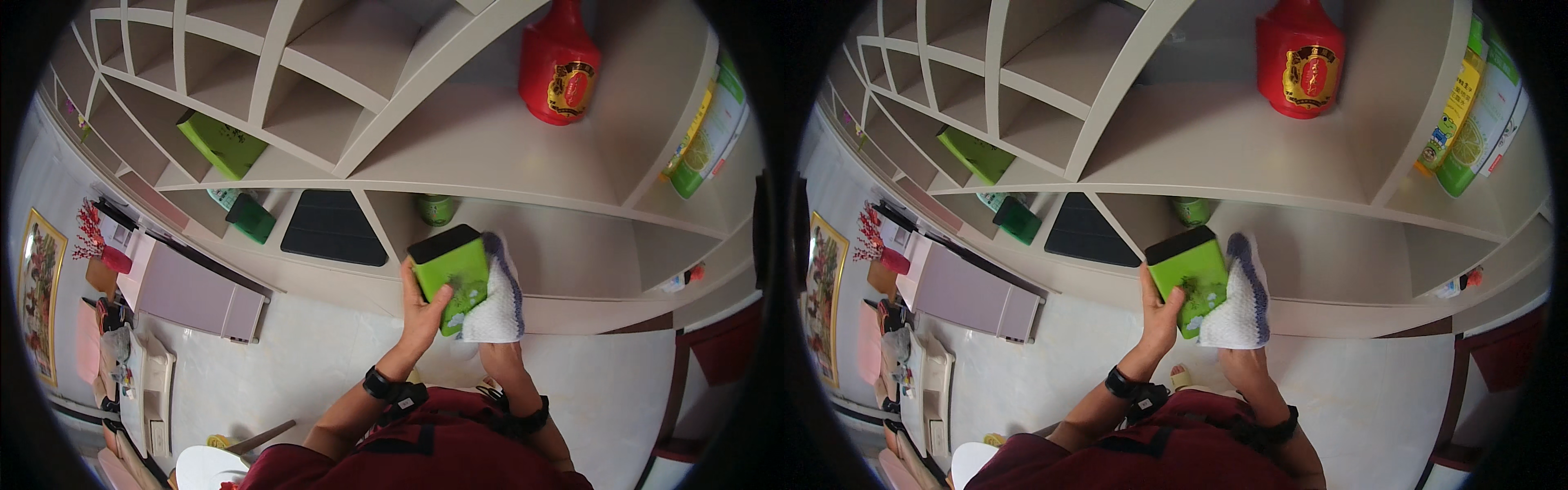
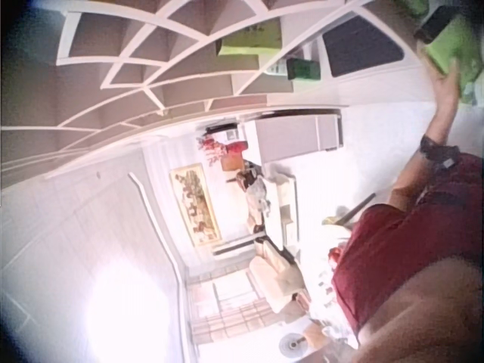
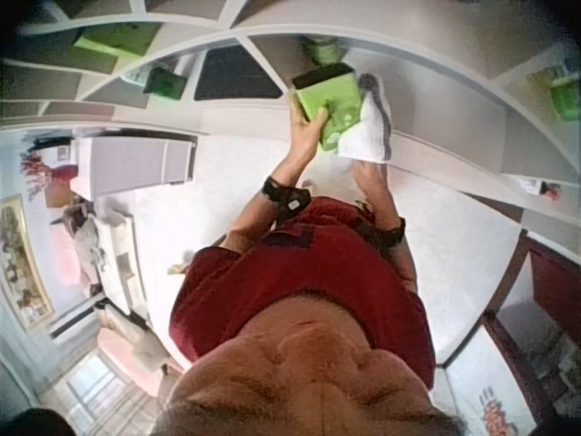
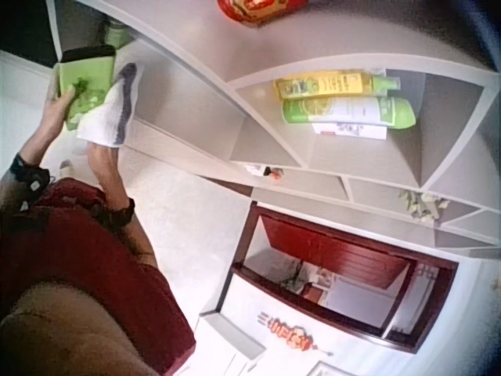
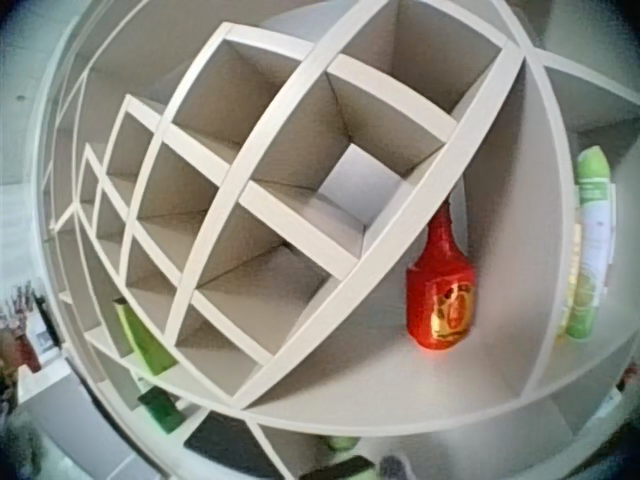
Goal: The person wipes down the surfaces of a multi-compartment shelf unit using a cloth, moving various items including bottles, boxes, and canisters as they clean each section.
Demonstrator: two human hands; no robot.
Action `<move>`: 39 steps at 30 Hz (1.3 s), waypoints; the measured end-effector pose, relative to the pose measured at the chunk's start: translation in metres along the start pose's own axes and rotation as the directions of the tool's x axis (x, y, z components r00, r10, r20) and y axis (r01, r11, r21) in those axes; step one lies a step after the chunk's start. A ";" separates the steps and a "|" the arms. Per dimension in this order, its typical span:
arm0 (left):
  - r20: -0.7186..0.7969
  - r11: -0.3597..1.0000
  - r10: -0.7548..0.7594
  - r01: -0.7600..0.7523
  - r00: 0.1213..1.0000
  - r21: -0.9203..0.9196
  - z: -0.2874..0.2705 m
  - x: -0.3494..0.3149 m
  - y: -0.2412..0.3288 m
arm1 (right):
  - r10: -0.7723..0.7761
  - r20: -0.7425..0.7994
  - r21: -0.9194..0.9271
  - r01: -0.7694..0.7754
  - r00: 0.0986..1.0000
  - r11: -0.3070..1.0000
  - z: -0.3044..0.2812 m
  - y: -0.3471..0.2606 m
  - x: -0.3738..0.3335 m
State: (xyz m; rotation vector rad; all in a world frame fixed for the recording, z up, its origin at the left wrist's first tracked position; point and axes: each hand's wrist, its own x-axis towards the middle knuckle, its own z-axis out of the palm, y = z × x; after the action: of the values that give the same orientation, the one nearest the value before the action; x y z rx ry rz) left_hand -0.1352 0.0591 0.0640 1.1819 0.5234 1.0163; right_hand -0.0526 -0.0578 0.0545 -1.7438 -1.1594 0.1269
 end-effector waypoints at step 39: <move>0.398 0.995 -0.068 0.030 0.915 0.100 0.001 0.083 -0.053 | 0.175 0.159 0.478 -0.231 0.972 0.848 -0.026 0.074 0.088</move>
State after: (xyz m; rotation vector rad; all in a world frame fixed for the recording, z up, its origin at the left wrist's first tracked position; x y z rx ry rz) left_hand -0.0752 0.1283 0.0281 1.4098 0.2728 0.6834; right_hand 0.0564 -0.0126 0.0455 -1.4018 -0.9102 0.6057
